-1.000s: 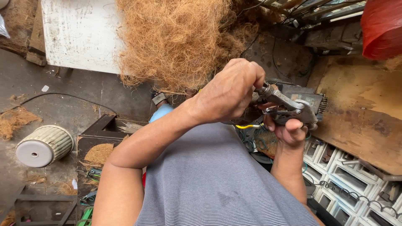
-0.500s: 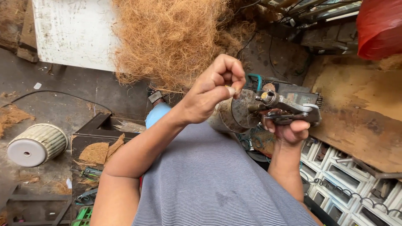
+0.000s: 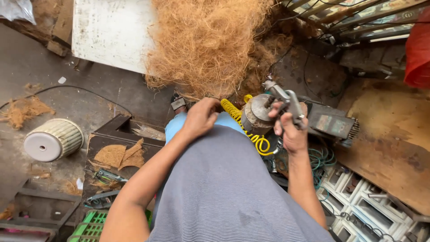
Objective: The person uses a handheld spray gun to apply a white mist onto a large mat of brown fibrous material laid on a white board. They repeatedly spray different sections, pause to adjust the spray gun, and occasionally lift and reposition the mat to expose new areas for treatment.
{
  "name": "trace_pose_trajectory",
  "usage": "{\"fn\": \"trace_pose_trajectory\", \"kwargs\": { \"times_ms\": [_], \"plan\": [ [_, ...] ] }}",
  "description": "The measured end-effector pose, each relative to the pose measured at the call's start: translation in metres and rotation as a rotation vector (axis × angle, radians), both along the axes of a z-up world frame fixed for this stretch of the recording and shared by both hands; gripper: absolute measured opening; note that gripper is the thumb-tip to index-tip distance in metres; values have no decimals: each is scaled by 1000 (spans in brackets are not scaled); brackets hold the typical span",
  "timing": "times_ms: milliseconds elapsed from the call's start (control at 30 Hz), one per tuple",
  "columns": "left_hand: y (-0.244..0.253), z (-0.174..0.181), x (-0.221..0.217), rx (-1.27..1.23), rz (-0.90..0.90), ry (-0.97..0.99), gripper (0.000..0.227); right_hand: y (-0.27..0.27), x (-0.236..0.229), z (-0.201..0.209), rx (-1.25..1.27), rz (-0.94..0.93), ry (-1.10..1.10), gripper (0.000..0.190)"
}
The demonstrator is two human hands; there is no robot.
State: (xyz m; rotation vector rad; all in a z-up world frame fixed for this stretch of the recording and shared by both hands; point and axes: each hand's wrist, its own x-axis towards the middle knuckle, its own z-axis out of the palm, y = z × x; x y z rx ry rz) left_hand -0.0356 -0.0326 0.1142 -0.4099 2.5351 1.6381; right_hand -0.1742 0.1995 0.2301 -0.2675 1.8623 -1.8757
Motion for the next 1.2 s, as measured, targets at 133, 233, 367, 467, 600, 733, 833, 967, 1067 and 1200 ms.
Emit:
{"fn": "trace_pose_trajectory", "kwargs": {
  "times_ms": [133, 233, 367, 467, 600, 733, 833, 967, 1067, 1200],
  "plan": [
    [-17, -23, 25, 163, 217, -195, 46, 11, 18, -49, 187, 37, -10, 37],
    [-32, -43, 17, 166, 239, -219, 60, 6, 27, -60, 324, 36, -49, 32],
    [-47, -76, -5, 117, 203, -155, 61, -8, 34, -56, 417, 45, -64, 32],
    [-51, -90, -14, 99, 183, -112, 61, -14, 29, -65, 449, 15, -70, 34],
    [-51, -80, -10, 121, 207, -48, 58, -23, 18, -78, 451, -39, -78, 35],
    [-45, -67, -2, 119, 261, -4, 54, -33, -3, -75, 438, -72, -70, 35],
    [-39, -61, 7, 107, 308, -20, 49, -38, -24, -78, 401, -98, -83, 37],
    [-28, -56, 18, 96, 344, -72, 47, -46, -56, -75, 401, -97, -96, 39],
    [-18, -61, 23, 80, 391, -85, 45, -58, -82, -67, 394, -98, -89, 39],
    [-5, -61, 27, 102, 448, -148, 39, -68, -117, -70, 373, -88, -79, 40]
  ]
}}
